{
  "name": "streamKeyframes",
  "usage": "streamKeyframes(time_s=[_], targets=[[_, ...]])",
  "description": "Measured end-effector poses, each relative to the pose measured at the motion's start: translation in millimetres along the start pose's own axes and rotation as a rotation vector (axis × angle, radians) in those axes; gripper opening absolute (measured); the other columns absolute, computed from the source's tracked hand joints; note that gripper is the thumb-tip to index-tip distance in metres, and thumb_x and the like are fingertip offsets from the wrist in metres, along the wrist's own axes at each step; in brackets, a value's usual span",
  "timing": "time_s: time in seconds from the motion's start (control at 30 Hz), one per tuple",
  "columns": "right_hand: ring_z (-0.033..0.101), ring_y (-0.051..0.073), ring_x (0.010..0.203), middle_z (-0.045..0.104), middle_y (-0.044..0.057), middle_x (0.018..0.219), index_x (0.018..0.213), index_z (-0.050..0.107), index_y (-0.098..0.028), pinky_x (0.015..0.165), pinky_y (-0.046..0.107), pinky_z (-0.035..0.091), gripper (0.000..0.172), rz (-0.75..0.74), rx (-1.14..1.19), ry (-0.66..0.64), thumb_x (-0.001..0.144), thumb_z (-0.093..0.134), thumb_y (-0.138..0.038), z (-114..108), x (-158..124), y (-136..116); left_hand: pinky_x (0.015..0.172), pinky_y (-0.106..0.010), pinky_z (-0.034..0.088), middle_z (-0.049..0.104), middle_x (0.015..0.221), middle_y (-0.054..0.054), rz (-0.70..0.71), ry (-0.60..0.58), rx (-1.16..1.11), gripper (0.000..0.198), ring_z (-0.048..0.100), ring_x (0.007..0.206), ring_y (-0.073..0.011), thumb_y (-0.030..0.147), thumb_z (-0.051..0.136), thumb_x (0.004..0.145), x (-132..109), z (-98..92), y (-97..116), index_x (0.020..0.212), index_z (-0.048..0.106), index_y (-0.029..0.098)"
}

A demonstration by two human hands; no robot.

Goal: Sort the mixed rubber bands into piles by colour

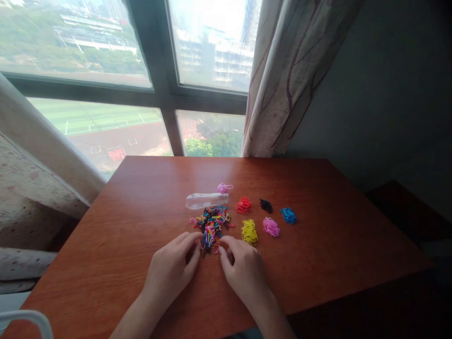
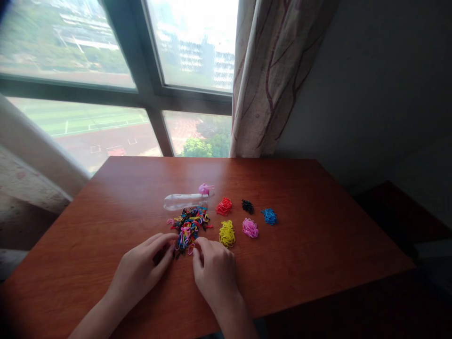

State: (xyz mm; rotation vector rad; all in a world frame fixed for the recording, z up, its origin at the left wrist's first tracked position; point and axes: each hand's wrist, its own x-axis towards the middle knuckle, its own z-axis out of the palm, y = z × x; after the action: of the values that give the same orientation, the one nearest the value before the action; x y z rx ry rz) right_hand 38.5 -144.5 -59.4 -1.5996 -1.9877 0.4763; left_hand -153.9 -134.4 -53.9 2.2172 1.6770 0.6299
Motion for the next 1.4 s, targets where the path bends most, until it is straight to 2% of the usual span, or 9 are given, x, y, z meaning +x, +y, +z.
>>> streamKeyframes(time_s=[0.3, 0.5, 0.7, 0.83, 0.97, 1.13, 1.23, 1.4], targets=[[0.065, 0.016, 0.075, 0.070, -0.001, 0.079, 0.094, 0.067, -0.023, 0.067, 0.023, 0.040, 0.015, -0.047, -0.003, 0.030, 0.089, 0.057, -0.014, 2.0, -1.3, 0.3, 0.071, -0.024, 0.053, 0.074, 0.096, -0.002, 0.062, -0.026, -0.127, 0.023, 0.070, 0.079, -0.0155, 0.025, 0.049, 0.092, 0.2, 0.9, 1.5, 0.109, 0.065, 0.024], [0.065, 0.016, 0.073, 0.069, 0.000, 0.077, 0.087, 0.065, -0.023, 0.068, 0.023, 0.040, 0.015, -0.046, 0.036, 0.051, 0.090, 0.054, -0.014, 1.0, -1.5, 0.9, 0.071, -0.026, 0.053, 0.076, 0.098, -0.002, 0.015, 0.072, -0.024, 0.021, 0.072, 0.082, -0.0183, 0.028, 0.050, 0.092, 1.0, 1.3, -3.1, 0.105, 0.066, 0.024], [0.062, 0.015, 0.069, 0.068, 0.000, 0.076, 0.086, 0.065, -0.022, 0.066, 0.023, 0.040, 0.014, 0.009, 0.186, 0.051, 0.091, 0.053, -0.017, -2.9, -7.0, 0.2, 0.073, -0.026, 0.054, 0.076, 0.101, -0.001, -0.012, 0.104, 0.012, 0.020, 0.073, 0.087, -0.0191, 0.029, 0.050, 0.091, 0.9, 1.3, -4.7, 0.103, 0.066, 0.025], [0.059, 0.013, 0.061, 0.065, -0.002, 0.069, 0.083, 0.067, -0.023, 0.058, 0.021, 0.039, 0.015, 0.070, 0.307, 0.065, 0.091, 0.054, -0.023, -16.0, -12.1, 4.9, 0.071, -0.027, 0.054, 0.076, 0.099, 0.000, -0.012, 0.081, 0.006, 0.020, 0.073, 0.085, -0.0190, 0.030, 0.050, 0.091, 1.8, 0.5, -4.6, 0.101, 0.066, 0.025], [0.056, 0.013, 0.054, 0.064, -0.002, 0.064, 0.083, 0.069, -0.022, 0.053, 0.021, 0.040, 0.020, 0.144, 0.324, 0.155, 0.092, 0.055, -0.032, -44.0, -12.4, 29.9, 0.071, -0.027, 0.053, 0.076, 0.098, 0.001, -0.004, 0.051, 0.002, 0.019, 0.073, 0.085, -0.0191, 0.029, 0.050, 0.090, 1.6, -1.0, -4.3, 0.100, 0.066, 0.025], [0.058, 0.015, 0.057, 0.063, 0.000, 0.064, 0.083, 0.070, -0.020, 0.054, 0.022, 0.043, 0.027, 0.267, 0.136, 0.300, 0.089, 0.057, -0.043, -75.6, -9.1, 82.0, 0.069, -0.028, 0.051, 0.075, 0.097, 0.002, -0.032, 0.022, 0.008, 0.019, 0.072, 0.083, -0.0188, 0.034, 0.049, 0.092, 1.2, -1.2, -3.4, 0.099, 0.065, 0.027], [0.057, 0.015, 0.056, 0.061, -0.001, 0.063, 0.082, 0.070, -0.020, 0.054, 0.023, 0.042, 0.031, 0.308, 0.029, 0.321, 0.087, 0.057, -0.047, -82.5, -7.0, 102.0, 0.069, -0.028, 0.051, 0.075, 0.097, 0.002, -0.043, 0.006, 0.008, 0.019, 0.071, 0.084, -0.0191, 0.036, 0.049, 0.093, 1.6, -0.8, -2.9, 0.098, 0.065, 0.027], [0.059, 0.016, 0.058, 0.061, 0.000, 0.063, 0.082, 0.070, -0.020, 0.057, 0.024, 0.042, 0.032, 0.313, -0.007, 0.301, 0.088, 0.054, -0.048, -78.6, -3.7, 109.6, 0.068, -0.028, 0.050, 0.074, 0.096, 0.002, -0.053, -0.005, 0.008, 0.019, 0.071, 0.084, -0.0193, 0.036, 0.049, 0.092, 2.4, -1.0, -2.3, 0.098, 0.065, 0.027]])
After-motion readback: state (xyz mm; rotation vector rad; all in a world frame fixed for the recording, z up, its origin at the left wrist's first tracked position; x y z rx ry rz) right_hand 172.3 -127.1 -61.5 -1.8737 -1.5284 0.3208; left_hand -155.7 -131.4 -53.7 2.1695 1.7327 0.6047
